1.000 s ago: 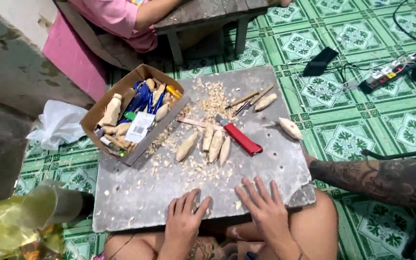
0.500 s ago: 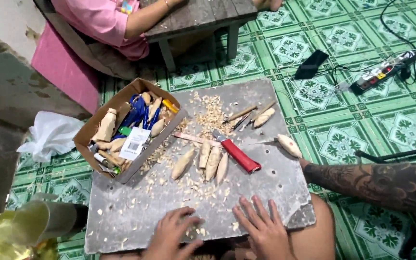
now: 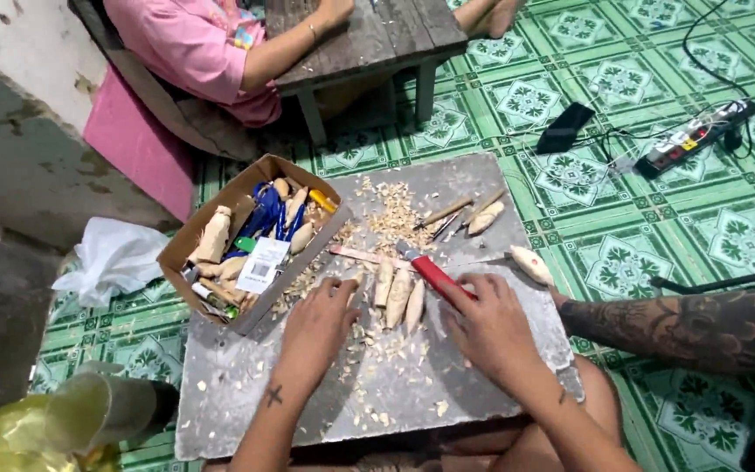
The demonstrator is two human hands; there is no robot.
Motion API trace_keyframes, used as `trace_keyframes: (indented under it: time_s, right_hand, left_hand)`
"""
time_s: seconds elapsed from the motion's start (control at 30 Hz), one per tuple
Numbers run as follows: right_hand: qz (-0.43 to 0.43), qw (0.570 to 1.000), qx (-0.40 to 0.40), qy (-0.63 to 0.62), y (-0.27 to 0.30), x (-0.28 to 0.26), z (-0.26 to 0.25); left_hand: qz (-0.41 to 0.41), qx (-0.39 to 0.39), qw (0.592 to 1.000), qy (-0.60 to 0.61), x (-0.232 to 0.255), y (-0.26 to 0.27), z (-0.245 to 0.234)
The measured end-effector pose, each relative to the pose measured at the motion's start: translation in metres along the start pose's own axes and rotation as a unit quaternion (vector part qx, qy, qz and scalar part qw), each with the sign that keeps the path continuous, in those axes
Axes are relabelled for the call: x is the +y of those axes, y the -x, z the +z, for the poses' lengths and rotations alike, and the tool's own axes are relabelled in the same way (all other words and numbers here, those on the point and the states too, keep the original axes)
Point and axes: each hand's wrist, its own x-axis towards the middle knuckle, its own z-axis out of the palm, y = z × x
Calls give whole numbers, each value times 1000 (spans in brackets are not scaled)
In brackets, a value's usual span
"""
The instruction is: A person is carving a wooden fishing lure using a utility knife, removing small shavings of wood to shape the object.
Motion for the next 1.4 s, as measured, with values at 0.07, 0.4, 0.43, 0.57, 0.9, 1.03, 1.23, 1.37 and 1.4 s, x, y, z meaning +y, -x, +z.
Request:
trace_keyframes:
  time_s: [0.07,0.4,0.43,0.57,0.9,1.03,1.23,1.37,1.4]
  right_hand:
    - [17,993,-38,111,-18,7,12]
    - [78,951,-284,88,-96,-15,0]
    - [83,949,-295,76,-96,-18,-1]
    - [88,944,-315,41,-100,-23,-11]
    - [62,966,-252,15,-139,-9,13]
    - [58,984,-164,-28,-138,-21,7]
    - [50,992,-90,-74,-131,-1,8]
    - [43,990,-80,-112,-130,-3,4]
    - [42,990,-81,-112,-130,-2,7]
  left_hand:
    - [24,25,998,-47,-15,-10,17]
    - [50,68,989,119,9,-42,-36]
    - [62,94,978,174,6,-50,-32]
    - [104,190,930,299,15,-73,-38]
    - [79,251,883,388,-13,-96,21]
    - [69,240,901,354,-5,-84,7]
    - [81,212,942,247,-5,-79,10]
    - [133,225,953,151,-11,-86,12]
    - [132,225,954,150,-9,-83,9]
